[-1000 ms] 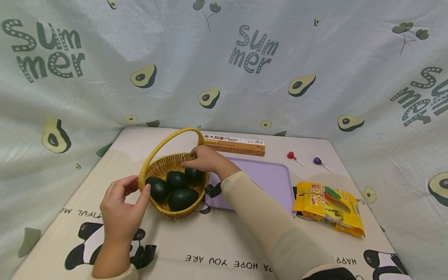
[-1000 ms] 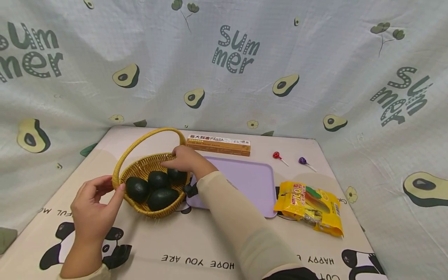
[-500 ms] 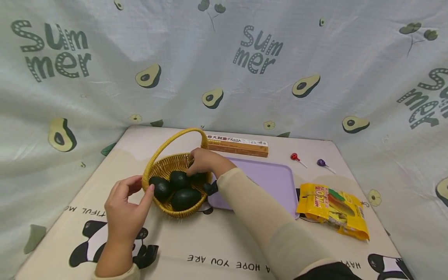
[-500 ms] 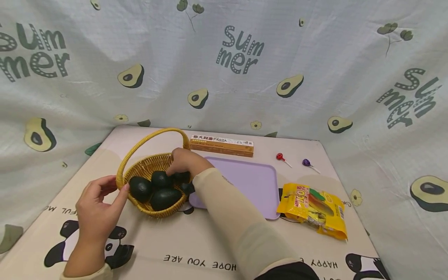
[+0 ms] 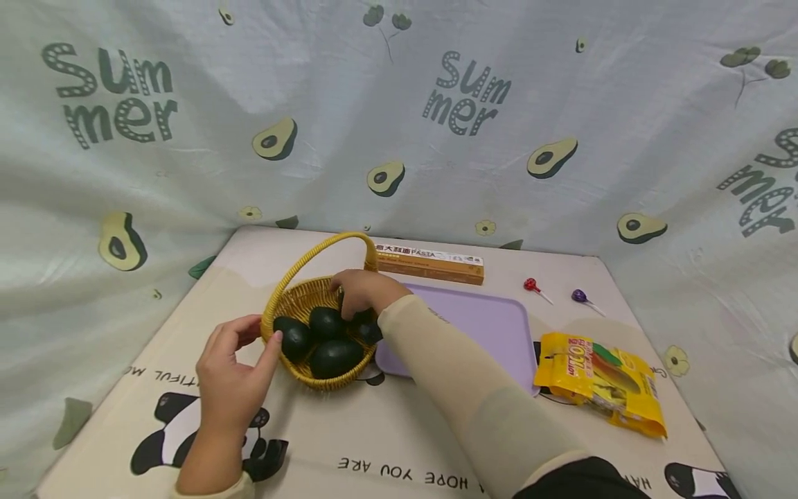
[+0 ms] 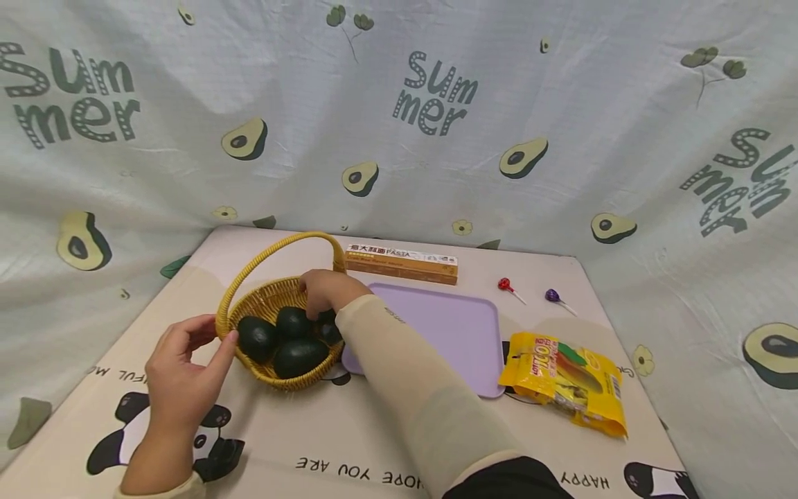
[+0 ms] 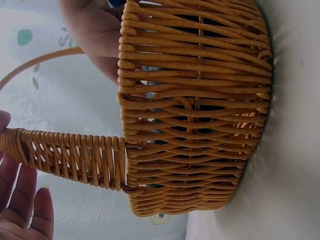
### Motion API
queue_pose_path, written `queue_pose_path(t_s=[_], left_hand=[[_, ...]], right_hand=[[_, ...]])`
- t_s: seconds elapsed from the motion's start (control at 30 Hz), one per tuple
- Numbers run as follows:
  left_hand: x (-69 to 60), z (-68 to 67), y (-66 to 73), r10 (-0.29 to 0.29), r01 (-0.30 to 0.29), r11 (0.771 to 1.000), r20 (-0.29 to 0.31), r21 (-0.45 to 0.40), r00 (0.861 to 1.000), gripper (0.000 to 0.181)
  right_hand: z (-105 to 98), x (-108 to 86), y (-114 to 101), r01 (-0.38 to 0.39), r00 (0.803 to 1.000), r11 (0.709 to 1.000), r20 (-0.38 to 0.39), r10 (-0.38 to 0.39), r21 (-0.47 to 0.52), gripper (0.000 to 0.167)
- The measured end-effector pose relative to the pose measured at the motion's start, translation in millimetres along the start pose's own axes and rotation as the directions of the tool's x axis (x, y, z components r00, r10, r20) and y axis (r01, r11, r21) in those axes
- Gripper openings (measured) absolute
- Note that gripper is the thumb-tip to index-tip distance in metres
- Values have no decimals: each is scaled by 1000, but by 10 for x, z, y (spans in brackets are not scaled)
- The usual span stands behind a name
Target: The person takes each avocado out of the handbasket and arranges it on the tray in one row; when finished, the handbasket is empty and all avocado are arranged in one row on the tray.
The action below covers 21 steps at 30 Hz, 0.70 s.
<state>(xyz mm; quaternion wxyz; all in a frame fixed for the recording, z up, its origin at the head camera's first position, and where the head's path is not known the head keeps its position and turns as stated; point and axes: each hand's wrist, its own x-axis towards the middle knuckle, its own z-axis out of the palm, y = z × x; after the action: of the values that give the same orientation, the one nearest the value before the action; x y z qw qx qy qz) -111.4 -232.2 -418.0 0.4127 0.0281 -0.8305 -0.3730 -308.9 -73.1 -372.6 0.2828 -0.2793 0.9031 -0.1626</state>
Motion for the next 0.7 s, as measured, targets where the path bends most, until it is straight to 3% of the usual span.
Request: queue_pose_path(t_s=[0.3, 0.57, 0.7], left_hand=[[-11, 8, -4, 9, -9, 1000, -8, -15, 1000, 36], [-20, 17, -2, 7, -8, 1000, -7, -20, 1000, 36], [-17, 21, -3, 19, -19, 1000, -14, -19, 1000, 35]], right_hand=[[100, 112, 9, 2, 1000, 999, 16, -1, -53, 63], [84, 100, 37, 75, 997, 994, 24, -73, -84, 56], [32, 72, 54, 123, 992, 990, -15, -124, -73, 53]])
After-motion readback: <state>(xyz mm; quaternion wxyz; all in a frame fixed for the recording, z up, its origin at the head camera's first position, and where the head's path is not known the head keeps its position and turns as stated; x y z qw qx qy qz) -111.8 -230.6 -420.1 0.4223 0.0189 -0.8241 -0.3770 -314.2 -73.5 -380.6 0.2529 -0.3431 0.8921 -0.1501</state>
